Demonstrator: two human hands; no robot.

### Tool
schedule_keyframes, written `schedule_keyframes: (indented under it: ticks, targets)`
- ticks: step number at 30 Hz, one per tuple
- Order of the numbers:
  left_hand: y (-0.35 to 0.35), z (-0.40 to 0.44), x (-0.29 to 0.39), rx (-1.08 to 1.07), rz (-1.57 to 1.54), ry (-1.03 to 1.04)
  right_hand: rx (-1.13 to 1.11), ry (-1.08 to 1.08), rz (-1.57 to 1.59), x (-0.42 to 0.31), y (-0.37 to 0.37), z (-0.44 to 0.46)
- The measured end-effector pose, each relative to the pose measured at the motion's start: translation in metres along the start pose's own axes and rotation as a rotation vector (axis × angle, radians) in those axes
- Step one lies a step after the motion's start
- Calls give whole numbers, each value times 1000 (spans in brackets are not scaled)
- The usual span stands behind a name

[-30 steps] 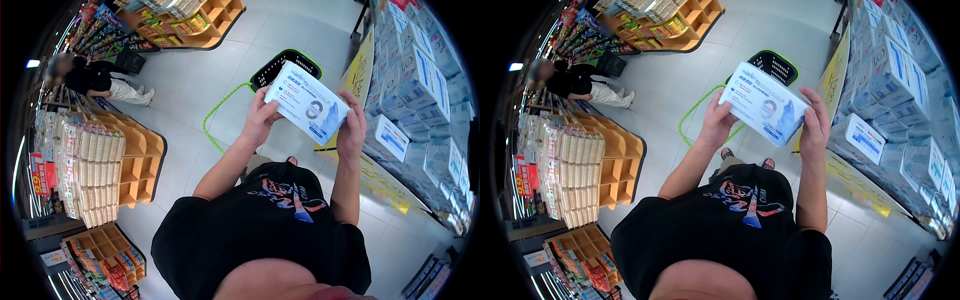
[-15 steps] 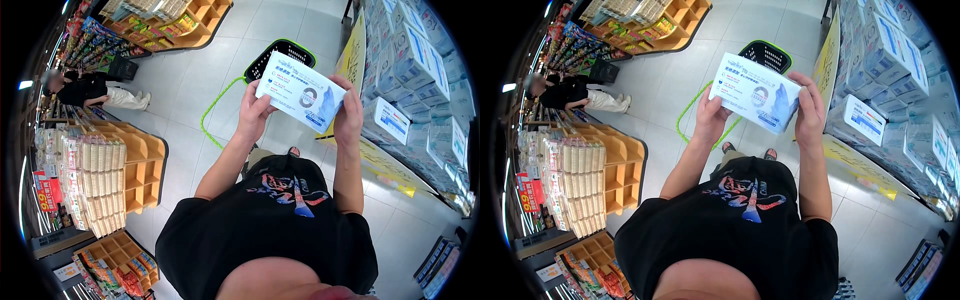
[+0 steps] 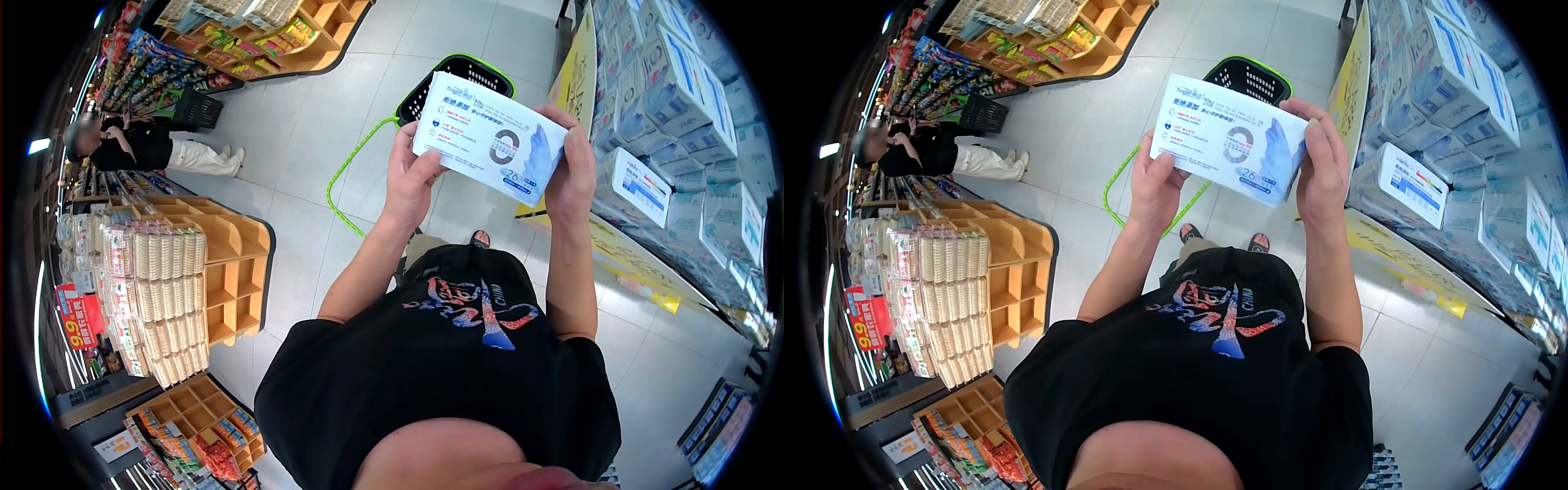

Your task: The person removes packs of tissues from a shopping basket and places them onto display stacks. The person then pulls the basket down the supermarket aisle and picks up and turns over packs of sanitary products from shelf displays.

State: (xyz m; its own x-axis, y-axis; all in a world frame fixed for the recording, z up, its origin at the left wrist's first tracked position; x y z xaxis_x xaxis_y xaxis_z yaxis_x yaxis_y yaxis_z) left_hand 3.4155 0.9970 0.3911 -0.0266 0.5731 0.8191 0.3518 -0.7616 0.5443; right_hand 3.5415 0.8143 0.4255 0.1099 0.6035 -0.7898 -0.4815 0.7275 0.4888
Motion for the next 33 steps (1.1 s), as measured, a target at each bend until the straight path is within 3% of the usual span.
schedule_keyframes:
  ticks: [33]
  targets:
    - [-16, -9, 2, 114, 2, -27, -85, 71, 73, 26, 5, -4]
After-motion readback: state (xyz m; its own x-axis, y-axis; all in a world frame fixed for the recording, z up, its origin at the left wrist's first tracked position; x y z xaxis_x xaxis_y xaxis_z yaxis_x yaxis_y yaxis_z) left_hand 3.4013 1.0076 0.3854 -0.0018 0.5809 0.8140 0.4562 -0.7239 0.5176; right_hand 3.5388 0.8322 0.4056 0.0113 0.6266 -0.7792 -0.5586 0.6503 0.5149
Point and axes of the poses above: each hand's wrist, its own z-axis towards the middle knuckle, its own y-axis out of the palm, x = y × z, the point moved 8 cm from there along z, towards the middle knuckle, and after that the axes turned 14 degrees about -y, right-handed, at the moved point
